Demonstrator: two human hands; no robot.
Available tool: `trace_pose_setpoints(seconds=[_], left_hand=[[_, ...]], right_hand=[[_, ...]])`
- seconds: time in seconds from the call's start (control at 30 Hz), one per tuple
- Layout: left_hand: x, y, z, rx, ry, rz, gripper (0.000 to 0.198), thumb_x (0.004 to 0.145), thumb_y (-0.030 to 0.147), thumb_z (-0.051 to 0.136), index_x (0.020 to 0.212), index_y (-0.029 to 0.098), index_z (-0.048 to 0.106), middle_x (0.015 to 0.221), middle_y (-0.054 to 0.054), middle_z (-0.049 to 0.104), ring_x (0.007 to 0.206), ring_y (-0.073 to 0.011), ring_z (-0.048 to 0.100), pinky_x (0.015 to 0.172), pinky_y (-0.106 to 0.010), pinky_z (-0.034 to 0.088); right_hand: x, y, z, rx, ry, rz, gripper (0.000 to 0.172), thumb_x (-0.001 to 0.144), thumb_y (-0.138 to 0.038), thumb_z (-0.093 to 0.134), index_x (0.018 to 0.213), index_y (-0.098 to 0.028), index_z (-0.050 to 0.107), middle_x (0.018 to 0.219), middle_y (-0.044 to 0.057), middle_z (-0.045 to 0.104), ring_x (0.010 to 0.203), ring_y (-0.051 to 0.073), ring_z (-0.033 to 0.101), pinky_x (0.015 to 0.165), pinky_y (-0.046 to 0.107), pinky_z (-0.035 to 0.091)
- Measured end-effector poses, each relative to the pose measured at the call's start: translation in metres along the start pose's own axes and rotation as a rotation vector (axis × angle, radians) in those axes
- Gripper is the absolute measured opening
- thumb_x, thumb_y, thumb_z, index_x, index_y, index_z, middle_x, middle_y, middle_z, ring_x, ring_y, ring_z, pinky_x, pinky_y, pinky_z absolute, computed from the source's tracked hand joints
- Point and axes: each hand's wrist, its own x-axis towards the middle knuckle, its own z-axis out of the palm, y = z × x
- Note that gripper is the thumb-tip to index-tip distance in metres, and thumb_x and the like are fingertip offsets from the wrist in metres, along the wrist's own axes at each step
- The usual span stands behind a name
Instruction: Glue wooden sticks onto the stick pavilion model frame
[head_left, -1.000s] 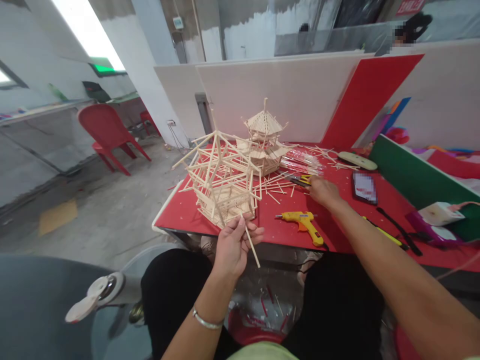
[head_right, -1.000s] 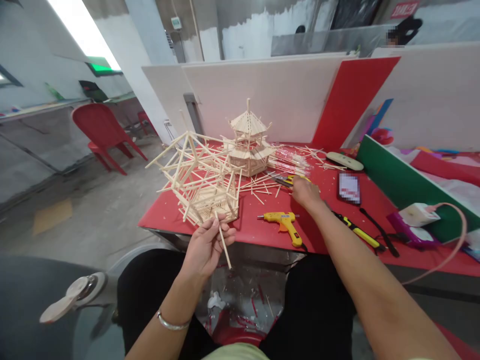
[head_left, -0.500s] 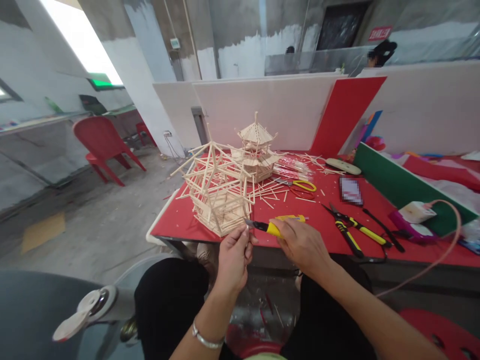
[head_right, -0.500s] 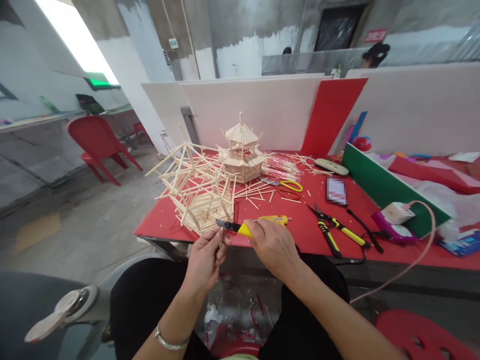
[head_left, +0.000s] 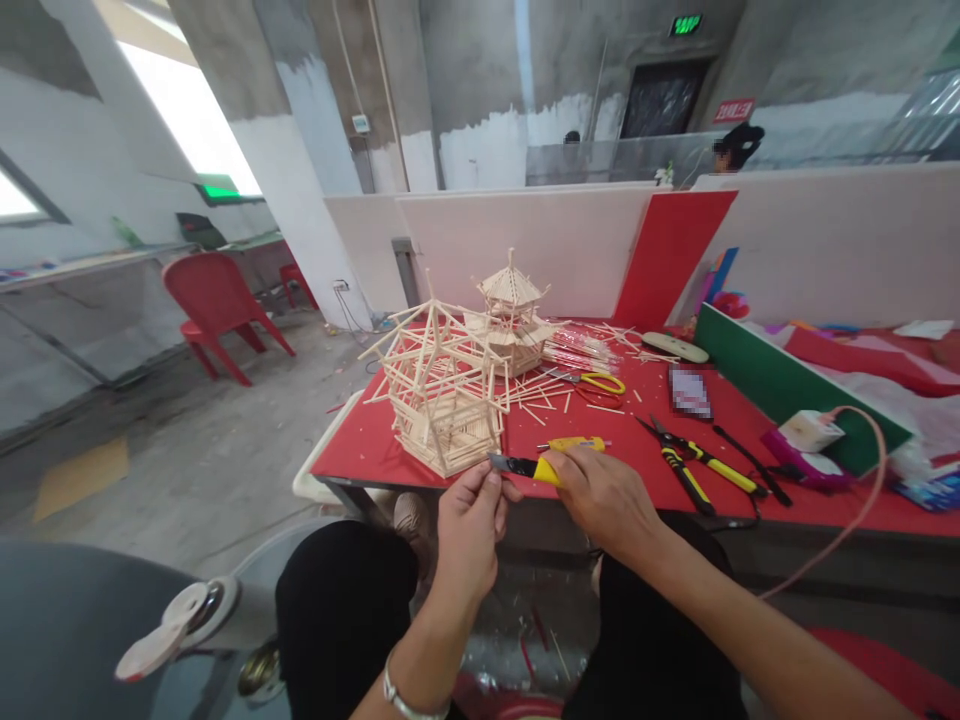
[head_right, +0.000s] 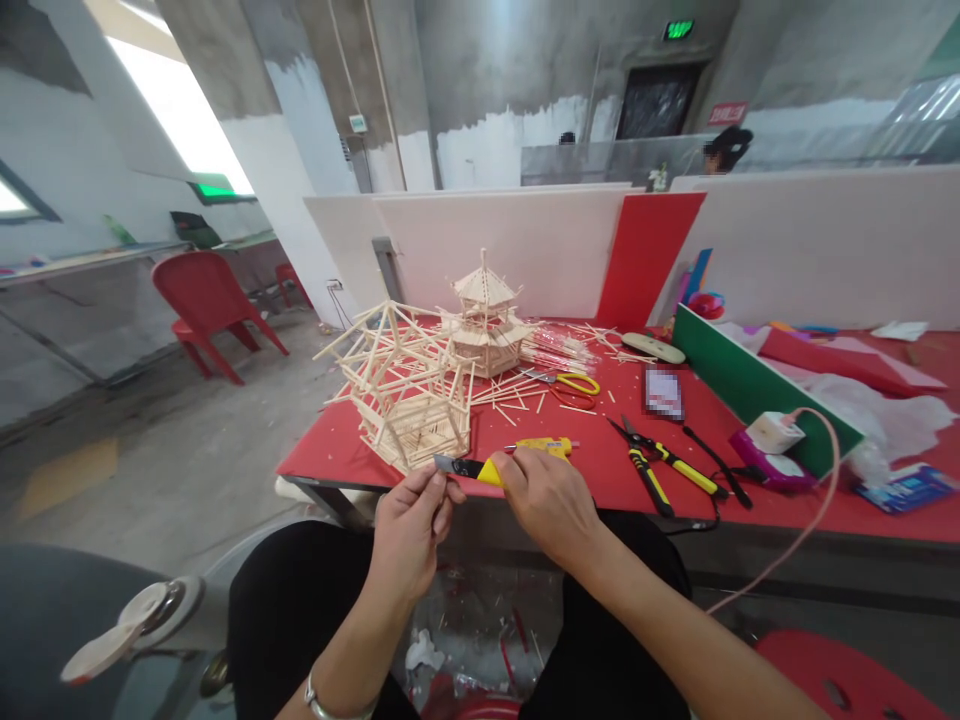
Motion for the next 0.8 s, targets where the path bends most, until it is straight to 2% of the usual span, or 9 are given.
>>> trace_pose_setpoints(seconds=[0.2, 0.3, 0.37, 0.43, 0.53, 0.57, 0.63, 0.7, 0.8], left_hand=[[-0.012, 0.002, 0.000, 0.073, -0.039, 0.038, 0.032, 0.074, 0.041, 0.072, 0.069, 0.012, 0.060, 0.051, 0.003, 0.052, 0.036, -0.0005, 0.026, 0.037, -0.016, 0.013], [-0.027, 0.005, 0.004, 0.061, -0.059, 0.013, 0.033, 0.074, 0.044, 0.072, 0.072, 0.013, 0.061, 0.050, 0.005, 0.048, 0.036, -0.0002, 0.023, 0.037, -0.016, 0.013], [-0.041, 0.008, 0.003, 0.054, -0.076, 0.001, 0.034, 0.074, 0.045, 0.072, 0.078, 0.013, 0.063, 0.050, 0.005, 0.049, 0.036, -0.0003, 0.024, 0.037, -0.016, 0.014], [-0.053, 0.011, -0.002, 0.093, -0.095, -0.016, 0.034, 0.076, 0.045, 0.071, 0.084, 0.012, 0.065, 0.050, 0.004, 0.050, 0.036, -0.0008, 0.028, 0.037, -0.015, 0.016], [-0.055, 0.014, -0.011, 0.120, -0.034, -0.038, 0.034, 0.076, 0.044, 0.071, 0.086, 0.011, 0.065, 0.048, 0.003, 0.053, 0.033, 0.0001, 0.028, 0.035, -0.013, 0.016], [-0.051, 0.015, -0.013, 0.088, -0.018, -0.040, 0.033, 0.075, 0.042, 0.073, 0.085, 0.011, 0.064, 0.051, 0.003, 0.056, 0.032, 0.0007, 0.028, 0.035, -0.013, 0.017], [-0.038, 0.016, -0.013, -0.023, -0.049, -0.034, 0.031, 0.075, 0.039, 0.074, 0.085, 0.012, 0.062, 0.058, 0.001, 0.061, 0.035, -0.0017, 0.039, 0.034, -0.013, 0.022], [-0.025, 0.016, -0.010, -0.083, -0.078, -0.058, 0.030, 0.075, 0.037, 0.074, 0.090, 0.013, 0.061, 0.065, -0.003, 0.066, 0.047, -0.0097, 0.058, 0.041, -0.016, 0.039], [-0.013, 0.014, -0.009, -0.105, -0.039, -0.109, 0.029, 0.076, 0.033, 0.074, 0.091, 0.013, 0.060, 0.074, -0.007, 0.072, 0.068, -0.0187, 0.070, 0.060, -0.026, 0.055]], right_hand=[[-0.008, 0.000, 0.009, -0.036, 0.065, -0.069, 0.024, 0.092, -0.014, 0.048, 0.113, -0.016, 0.059, 0.087, 0.009, 0.065, 0.080, 0.018, 0.060, 0.069, 0.028, 0.041], [-0.004, 0.014, 0.013, 0.002, 0.083, -0.108, 0.024, 0.093, -0.016, 0.050, 0.114, -0.018, 0.060, 0.083, 0.006, 0.065, 0.077, 0.017, 0.060, 0.069, 0.027, 0.040], [0.002, 0.041, 0.005, 0.002, 0.095, 0.132, 0.022, 0.094, -0.025, 0.050, 0.110, -0.019, 0.064, 0.075, 0.005, 0.064, 0.068, 0.016, 0.058, 0.063, 0.027, 0.038], [0.008, 0.080, -0.014, -0.071, 0.162, 0.524, 0.032, 0.097, -0.032, 0.041, 0.108, -0.015, 0.065, 0.067, 0.008, 0.062, 0.058, 0.017, 0.054, 0.057, 0.029, 0.033], [0.012, 0.140, -0.039, -0.154, 0.254, 0.752, 0.051, 0.100, -0.033, 0.022, 0.129, -0.002, 0.050, 0.083, 0.024, 0.064, 0.069, 0.026, 0.059, 0.059, 0.036, 0.032], [0.012, 0.153, -0.039, -0.150, 0.228, 0.783, 0.052, 0.099, -0.036, 0.024, 0.135, -0.005, 0.047, 0.095, 0.027, 0.064, 0.077, 0.028, 0.061, 0.062, 0.038, 0.032], [0.012, 0.162, -0.024, -0.077, 0.056, 0.742, 0.051, 0.097, -0.044, 0.036, 0.134, -0.013, 0.051, 0.105, 0.025, 0.064, 0.085, 0.030, 0.061, 0.065, 0.039, 0.033], [0.012, 0.154, 0.009, 0.032, -0.098, 0.634, 0.043, 0.089, -0.048, 0.052, 0.121, -0.020, 0.063, 0.101, 0.017, 0.068, 0.081, 0.027, 0.062, 0.065, 0.036, 0.035], [0.016, 0.137, 0.061, 0.150, -0.195, 0.559, 0.030, 0.082, -0.043, 0.063, 0.102, -0.021, 0.071, 0.089, 0.011, 0.070, 0.070, 0.021, 0.060, 0.066, 0.033, 0.039]])
